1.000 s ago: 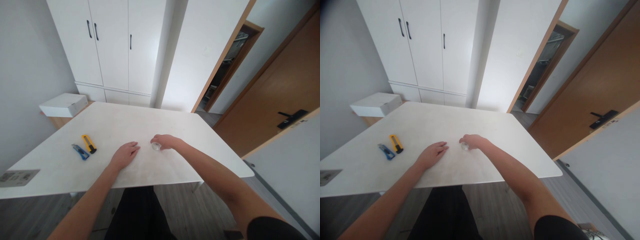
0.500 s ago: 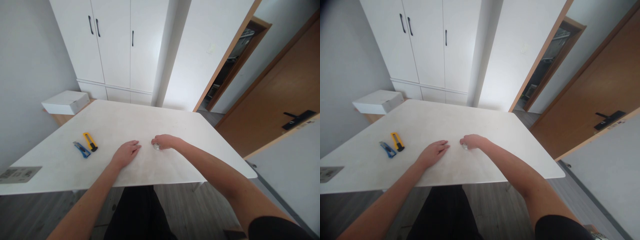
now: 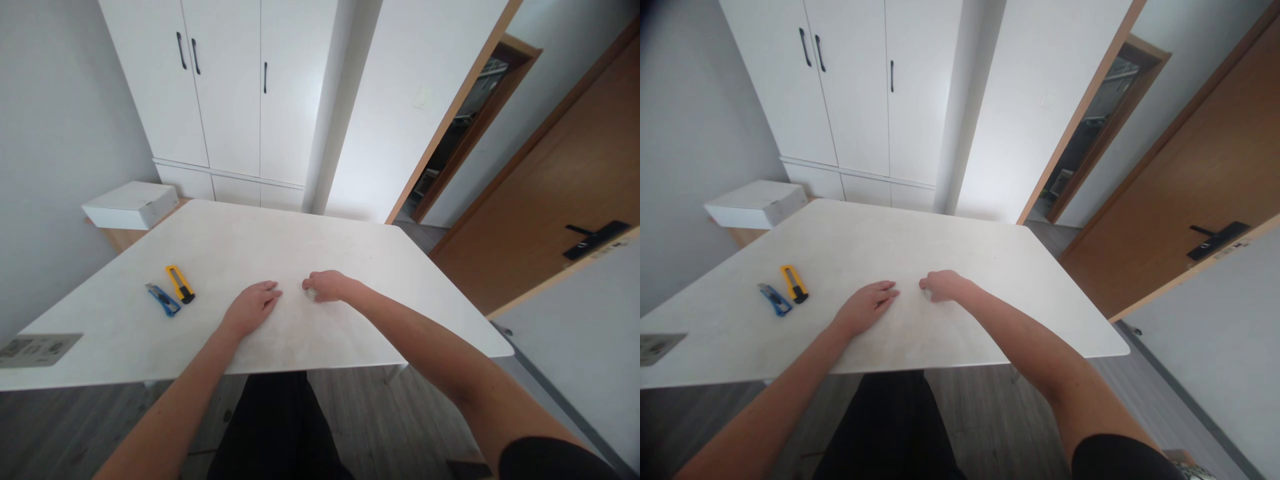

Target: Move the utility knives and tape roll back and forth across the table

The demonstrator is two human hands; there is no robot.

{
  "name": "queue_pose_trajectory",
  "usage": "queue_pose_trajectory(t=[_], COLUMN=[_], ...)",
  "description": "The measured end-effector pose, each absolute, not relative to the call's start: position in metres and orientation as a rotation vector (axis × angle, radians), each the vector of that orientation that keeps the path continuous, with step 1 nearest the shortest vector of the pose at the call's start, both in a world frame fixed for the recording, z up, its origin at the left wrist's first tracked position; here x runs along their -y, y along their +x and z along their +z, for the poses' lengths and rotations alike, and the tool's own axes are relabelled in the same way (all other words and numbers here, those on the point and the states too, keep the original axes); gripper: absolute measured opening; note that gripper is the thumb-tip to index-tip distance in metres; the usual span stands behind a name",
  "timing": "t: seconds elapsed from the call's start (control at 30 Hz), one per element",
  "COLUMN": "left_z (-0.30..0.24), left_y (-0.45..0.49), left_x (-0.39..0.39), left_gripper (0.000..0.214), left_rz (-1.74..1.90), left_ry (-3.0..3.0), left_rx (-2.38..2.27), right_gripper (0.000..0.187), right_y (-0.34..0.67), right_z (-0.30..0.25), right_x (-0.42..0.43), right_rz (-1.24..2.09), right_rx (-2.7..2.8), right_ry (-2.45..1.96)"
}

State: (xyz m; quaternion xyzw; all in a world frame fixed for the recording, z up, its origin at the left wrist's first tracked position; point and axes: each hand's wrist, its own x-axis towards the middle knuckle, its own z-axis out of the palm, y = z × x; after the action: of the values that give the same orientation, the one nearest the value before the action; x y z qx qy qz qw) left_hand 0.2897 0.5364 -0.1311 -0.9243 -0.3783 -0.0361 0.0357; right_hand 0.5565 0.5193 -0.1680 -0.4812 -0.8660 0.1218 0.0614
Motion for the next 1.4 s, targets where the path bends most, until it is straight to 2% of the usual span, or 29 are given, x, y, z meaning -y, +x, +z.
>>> queue_pose_trajectory(t=[0.43,0.5,0.6,0.67,0.93,1.17,1.3,1.4], left_z=[-0.132,-0.132,-0.132,-0.131,-0.134,-0.135,-0.134,-0.135], left_y=[0.289,0.289,0.289,0.29,0.288,0.287,0.287,0.286], left_x=[-0.537,-0.537,-0.537,-0.537,-0.538,-0.54,-0.539,-0.54], left_gripper=[0.042,0.042,0.042,0.041,0.042,0.042,0.043,0.043], left_rz=[-0.068,-0.07,-0.066,-0.081,-0.078,-0.065,-0.057,-0.048], left_ry=[-2.807,-2.809,-2.807,-2.818,-2.817,-2.816,-2.811,-2.809], left_rx=[1.144,1.14,1.147,1.154,1.171,1.162,1.164,1.168], right_gripper=[0.044,0.055,0.084,0.091,0.069,0.072,0.051,0.045], right_y=[0.551,0.554,0.569,0.587,0.618,0.56,0.543,0.554], right_z=[-0.17,-0.167,-0.156,-0.145,-0.127,-0.15,-0.16,-0.17], right_x=[-0.523,-0.521,-0.518,-0.517,-0.512,-0.512,-0.513,-0.518], right_rz=[0.379,0.415,0.521,0.573,0.63,0.623,0.512,0.484], right_rx=[2.64,2.62,2.521,2.43,2.327,2.456,2.499,2.473], right_ry=[-1.478,-1.501,-1.645,-1.762,-1.811,-1.655,-1.671,-1.672])
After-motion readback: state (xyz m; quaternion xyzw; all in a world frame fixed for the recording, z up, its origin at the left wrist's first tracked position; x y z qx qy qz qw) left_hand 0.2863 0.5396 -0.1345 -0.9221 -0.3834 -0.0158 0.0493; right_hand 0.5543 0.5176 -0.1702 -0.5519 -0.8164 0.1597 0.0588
